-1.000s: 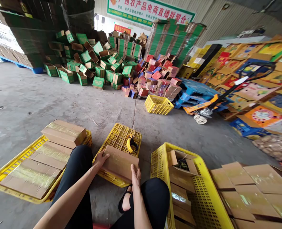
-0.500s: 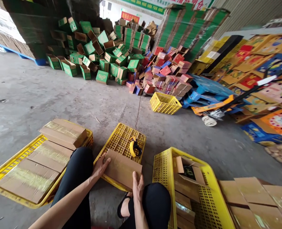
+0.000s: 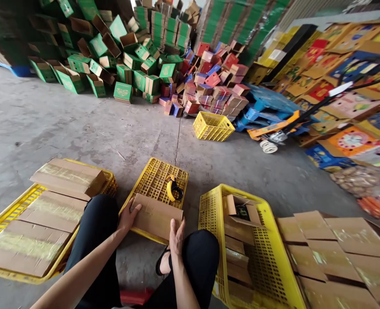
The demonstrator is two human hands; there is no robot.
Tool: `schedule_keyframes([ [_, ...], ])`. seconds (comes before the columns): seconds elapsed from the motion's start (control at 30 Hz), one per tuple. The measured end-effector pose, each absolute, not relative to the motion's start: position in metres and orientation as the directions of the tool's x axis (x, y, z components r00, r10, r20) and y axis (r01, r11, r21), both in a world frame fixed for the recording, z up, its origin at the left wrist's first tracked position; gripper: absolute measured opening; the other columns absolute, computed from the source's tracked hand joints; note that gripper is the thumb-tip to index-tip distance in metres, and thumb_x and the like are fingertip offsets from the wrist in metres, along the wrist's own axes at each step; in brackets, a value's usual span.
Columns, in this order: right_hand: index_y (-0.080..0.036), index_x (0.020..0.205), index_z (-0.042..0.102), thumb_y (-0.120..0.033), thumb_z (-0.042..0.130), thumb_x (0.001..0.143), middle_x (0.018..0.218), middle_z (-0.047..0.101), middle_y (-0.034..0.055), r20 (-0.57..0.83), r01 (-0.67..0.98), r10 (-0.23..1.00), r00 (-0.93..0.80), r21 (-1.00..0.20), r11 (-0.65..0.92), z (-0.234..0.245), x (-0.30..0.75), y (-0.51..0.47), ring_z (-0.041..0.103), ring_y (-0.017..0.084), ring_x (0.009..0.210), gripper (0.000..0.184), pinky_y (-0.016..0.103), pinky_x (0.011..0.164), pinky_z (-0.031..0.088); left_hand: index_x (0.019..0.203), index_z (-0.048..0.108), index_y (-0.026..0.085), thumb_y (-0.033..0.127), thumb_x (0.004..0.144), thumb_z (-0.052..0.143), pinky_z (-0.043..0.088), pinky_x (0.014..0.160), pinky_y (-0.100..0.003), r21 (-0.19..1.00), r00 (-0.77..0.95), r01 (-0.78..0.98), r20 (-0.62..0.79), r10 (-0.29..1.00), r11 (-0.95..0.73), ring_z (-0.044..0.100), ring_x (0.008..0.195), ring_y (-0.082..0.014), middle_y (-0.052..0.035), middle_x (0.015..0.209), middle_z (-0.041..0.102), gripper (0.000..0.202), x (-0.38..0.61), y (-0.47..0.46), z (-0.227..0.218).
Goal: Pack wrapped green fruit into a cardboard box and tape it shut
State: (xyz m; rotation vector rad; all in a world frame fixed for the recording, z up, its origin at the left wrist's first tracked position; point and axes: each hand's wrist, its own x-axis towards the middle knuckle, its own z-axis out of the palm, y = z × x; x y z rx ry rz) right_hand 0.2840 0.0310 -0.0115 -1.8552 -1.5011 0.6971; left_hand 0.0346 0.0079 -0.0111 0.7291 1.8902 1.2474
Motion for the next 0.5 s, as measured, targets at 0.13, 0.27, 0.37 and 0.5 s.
schedule_keyframes([
  [0.13,-0.001,0.170,0.020,-0.080,0.032,0.100,0.177,0.009,0.0307,0.054,0.792,0.998,0.024,-0.611,0.014,0.015,0.281,0.033,0.016,0.040,0.166,0.106,0.056,0.127,0.031,0.136,0.069,0.016,0.065,0.084,0.067,0.050,0.114,-0.046,0.944,-0.522,0.004,-0.281,0.806,0.331,0.068,0.131,-0.0365,-0.0149,0.136,0.076,0.072,0.034,0.010,-0.012],
  [0.27,-0.027,0.175,0.013,-0.065,0.074,0.088,0.182,-0.002,0.0148,-0.174,0.883,0.912,-0.373,-0.369,0.291,0.054,0.276,0.045,-0.001,0.045,0.167,0.114,0.073,0.126,0.021,0.136,0.070,0.016,0.068,0.083,0.069,0.049,0.115,-0.046,0.951,-0.513,0.003,-0.263,0.817,0.308,0.067,0.132,-0.0358,-0.0141,0.135,0.076,0.074,0.034,0.010,-0.010],
  [0.37,-0.036,0.174,0.004,-0.057,0.093,0.070,0.182,-0.008,0.0120,-0.379,0.860,0.772,-0.510,-0.251,0.445,0.077,0.270,0.062,-0.010,0.047,0.165,0.139,0.083,0.121,0.010,0.134,0.071,0.017,0.071,0.081,0.069,0.049,0.116,-0.045,0.954,-0.516,0.000,-0.258,0.817,0.300,0.067,0.133,-0.0362,-0.0139,0.134,0.077,0.075,0.034,0.011,-0.009],
  [0.5,-0.039,0.173,0.000,-0.051,0.097,0.065,0.181,-0.011,0.0133,-0.518,0.841,0.669,-0.533,-0.237,0.486,0.091,0.260,0.079,-0.012,0.051,0.164,0.146,0.090,0.114,0.009,0.134,0.071,0.016,0.068,0.082,0.068,0.048,0.116,-0.047,0.955,-0.511,-0.008,-0.260,0.819,0.298,0.066,0.133,-0.0374,-0.0155,0.133,0.076,0.073,0.035,0.012,-0.009],
])
